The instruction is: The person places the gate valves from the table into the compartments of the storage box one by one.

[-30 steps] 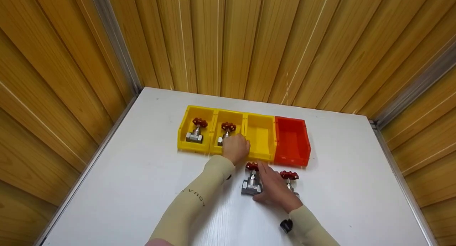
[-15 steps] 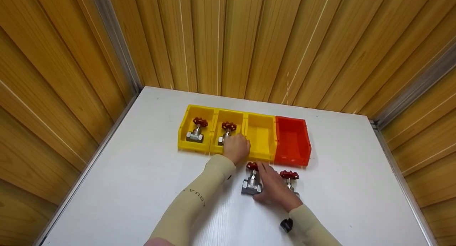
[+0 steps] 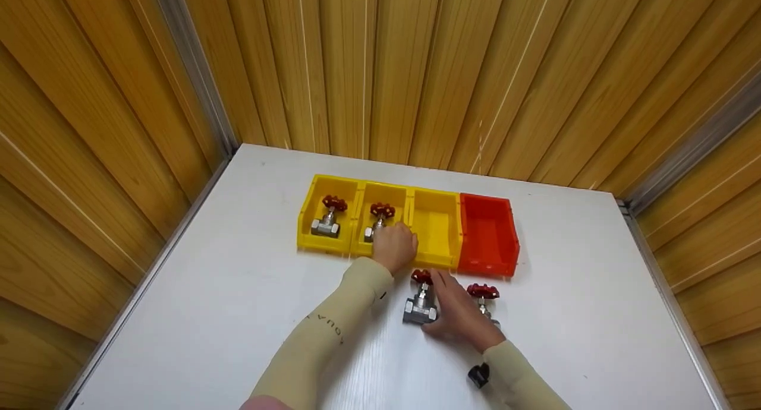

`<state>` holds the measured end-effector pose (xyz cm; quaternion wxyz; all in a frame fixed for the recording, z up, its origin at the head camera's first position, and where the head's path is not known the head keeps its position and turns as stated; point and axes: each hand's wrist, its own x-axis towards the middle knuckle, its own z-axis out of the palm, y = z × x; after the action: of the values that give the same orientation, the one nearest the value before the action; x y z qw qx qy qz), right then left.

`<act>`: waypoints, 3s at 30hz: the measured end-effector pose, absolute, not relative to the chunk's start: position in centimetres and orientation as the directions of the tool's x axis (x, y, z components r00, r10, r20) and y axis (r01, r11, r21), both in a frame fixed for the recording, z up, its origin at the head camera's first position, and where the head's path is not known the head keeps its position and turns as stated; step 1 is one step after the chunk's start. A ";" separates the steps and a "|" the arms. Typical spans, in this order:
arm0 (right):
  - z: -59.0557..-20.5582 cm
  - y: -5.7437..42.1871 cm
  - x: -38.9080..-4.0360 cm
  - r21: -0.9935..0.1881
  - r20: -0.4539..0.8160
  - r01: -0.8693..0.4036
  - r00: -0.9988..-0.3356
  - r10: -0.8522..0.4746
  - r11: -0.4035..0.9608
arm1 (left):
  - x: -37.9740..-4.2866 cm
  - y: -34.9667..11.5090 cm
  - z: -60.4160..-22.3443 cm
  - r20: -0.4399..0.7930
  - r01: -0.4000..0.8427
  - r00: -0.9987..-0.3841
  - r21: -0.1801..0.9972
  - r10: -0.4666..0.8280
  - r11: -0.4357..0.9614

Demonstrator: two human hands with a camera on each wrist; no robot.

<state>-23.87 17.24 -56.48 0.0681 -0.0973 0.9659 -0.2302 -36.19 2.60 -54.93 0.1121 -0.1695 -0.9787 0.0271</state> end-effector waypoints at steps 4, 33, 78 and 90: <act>-56.4 17.3 -23.8 -0.469 -0.095 -0.147 -0.972 -0.215 0.871 | -36.1 2.6 -54.9 0.206 0.327 -0.918 -0.093 0.340 0.940; -54.9 17.7 -23.7 -0.510 -0.047 -0.152 -0.978 -0.204 0.846 | -36.3 2.7 -54.8 0.146 0.325 -0.933 -0.051 0.329 0.944; -51.5 18.8 -26.5 -0.520 0.001 -0.161 -0.982 -0.188 0.839 | -36.3 2.7 -55.0 0.185 0.316 -0.930 -0.047 0.319 0.948; -51.0 19.2 -27.4 -0.487 0.022 -0.184 -0.980 -0.199 0.854 | -36.2 2.5 -54.8 0.185 0.323 -0.929 -0.025 0.322 0.946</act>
<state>-27.37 19.17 -51.03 0.0143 -0.0994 0.9627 -0.2514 -36.17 2.54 -54.84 0.0939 -0.1640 -0.9820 -0.0029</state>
